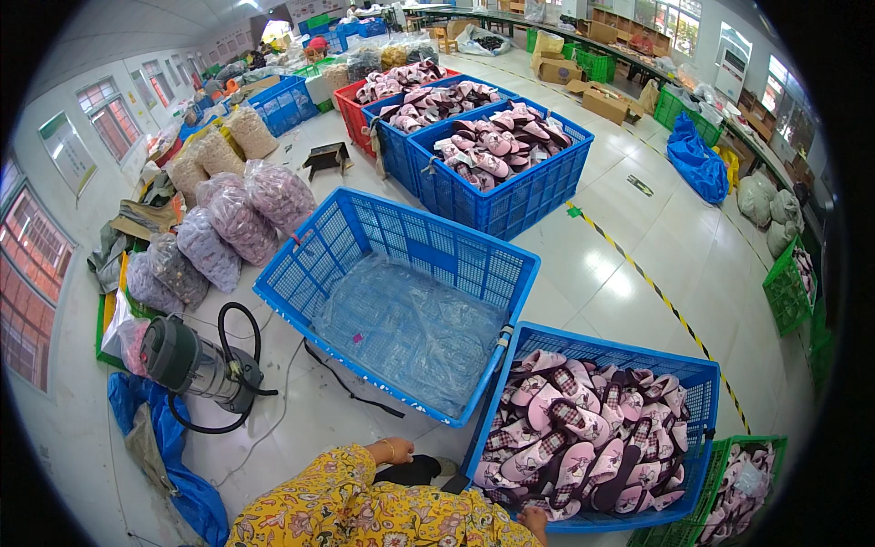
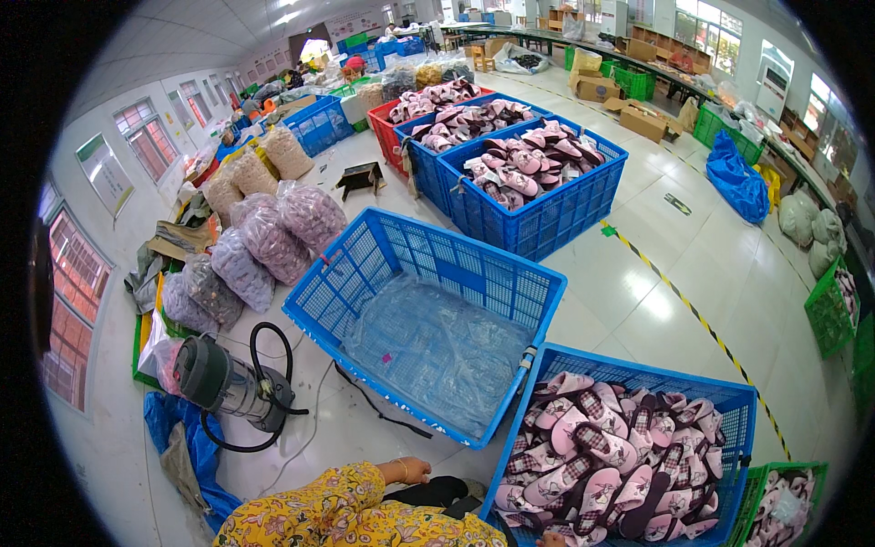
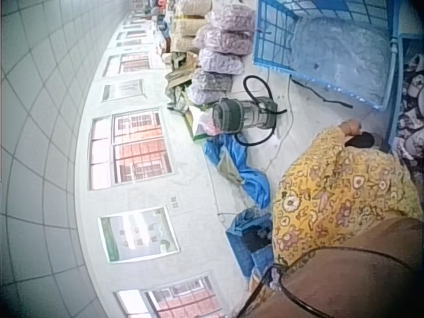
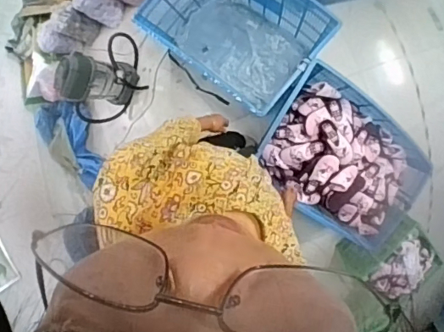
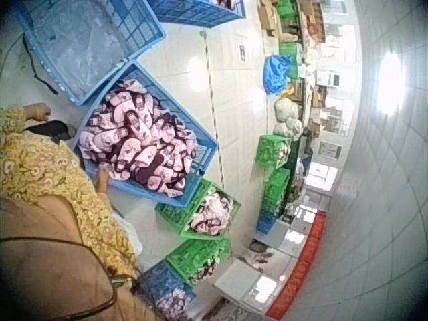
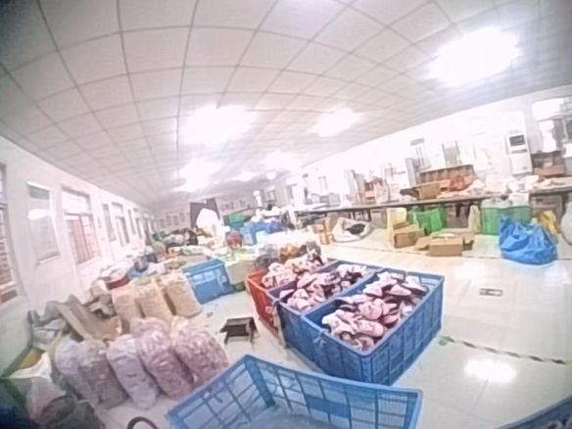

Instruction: The person moves a green crate filled with pink slippers across a warehouse floor, then handles small white paper tags on a table, and later picks up a slipper from a blue crate. The actions involve relocating crates and handling tags and slippers by hand.

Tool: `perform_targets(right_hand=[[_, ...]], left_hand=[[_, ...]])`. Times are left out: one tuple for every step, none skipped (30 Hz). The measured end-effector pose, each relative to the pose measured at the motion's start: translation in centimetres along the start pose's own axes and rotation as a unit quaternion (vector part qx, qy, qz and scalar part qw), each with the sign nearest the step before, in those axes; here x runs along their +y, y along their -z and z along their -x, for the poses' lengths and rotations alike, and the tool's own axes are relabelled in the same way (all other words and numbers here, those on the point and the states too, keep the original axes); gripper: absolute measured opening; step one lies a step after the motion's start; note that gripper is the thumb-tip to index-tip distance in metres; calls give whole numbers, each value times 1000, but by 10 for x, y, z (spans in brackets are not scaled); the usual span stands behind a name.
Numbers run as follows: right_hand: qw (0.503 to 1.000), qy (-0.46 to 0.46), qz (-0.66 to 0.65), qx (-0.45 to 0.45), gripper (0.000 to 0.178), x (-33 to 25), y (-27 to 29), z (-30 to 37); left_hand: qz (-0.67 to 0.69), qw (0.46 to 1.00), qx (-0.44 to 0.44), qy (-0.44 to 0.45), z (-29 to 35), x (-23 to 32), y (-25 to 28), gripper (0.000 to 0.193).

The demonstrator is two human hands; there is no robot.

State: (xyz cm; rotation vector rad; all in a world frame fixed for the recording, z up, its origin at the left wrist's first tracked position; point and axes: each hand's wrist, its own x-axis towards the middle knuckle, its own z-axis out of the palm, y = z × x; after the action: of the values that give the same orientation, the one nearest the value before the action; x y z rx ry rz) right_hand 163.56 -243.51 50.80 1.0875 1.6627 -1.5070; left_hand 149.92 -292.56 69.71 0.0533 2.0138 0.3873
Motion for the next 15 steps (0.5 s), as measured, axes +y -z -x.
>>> perform_targets(right_hand=[[1000,-6,-20,-20,9,-6,-2,5],[998,-13,-41,-40,8,-11,-5,9],[996,-21,-61,-61,7,-14,-9,13],[995,-22,-67,-72,7,-16,-10,12],[995,-15,-78,-68,6,-5,7,-4],[994,-12,-87,-69,6,4,19,-16],[995,-6,-80,-57,6,7,20,-18],[996,1,-74,-44,6,10,22,-20],[997,8,-68,-30,6,11,25,-22],[997,-8,-75,-27,7,7,12,-16],[996,-21,-83,-19,7,2,4,-9],[995,-34,-91,-10,8,-3,-2,-3],[996,-30,-84,-1,8,-6,-3,0],[997,-25,-78,11,9,-4,-1,-3],[997,-21,-72,23,9,-2,1,-5]], left_hand=[[0,1000,-3,3,3,0,1,43],[0,1000,-6,7,6,-1,1,43],[2,1000,-5,11,8,-5,-2,43],[3,1000,-4,11,7,-7,-4,43],[-1,1000,0,-5,-3,1,0,43],[-1,1000,3,-15,-7,9,4,43],[1,1000,3,-15,-5,12,8,42],[2,1000,4,-16,-4,14,10,42],[-4,1000,5,-22,-8,15,10,42],[-7,1000,3,-13,-5,5,6,41],[-10,1000,2,-10,-4,-1,3,41],[-10,1000,4,-6,-4,-6,-1,41],[-11,1000,8,-7,-7,-8,-3,41],[-15,1000,11,-13,-11,-6,-3,41],[-17,1000,12,-15,-12,-4,-1,41]])
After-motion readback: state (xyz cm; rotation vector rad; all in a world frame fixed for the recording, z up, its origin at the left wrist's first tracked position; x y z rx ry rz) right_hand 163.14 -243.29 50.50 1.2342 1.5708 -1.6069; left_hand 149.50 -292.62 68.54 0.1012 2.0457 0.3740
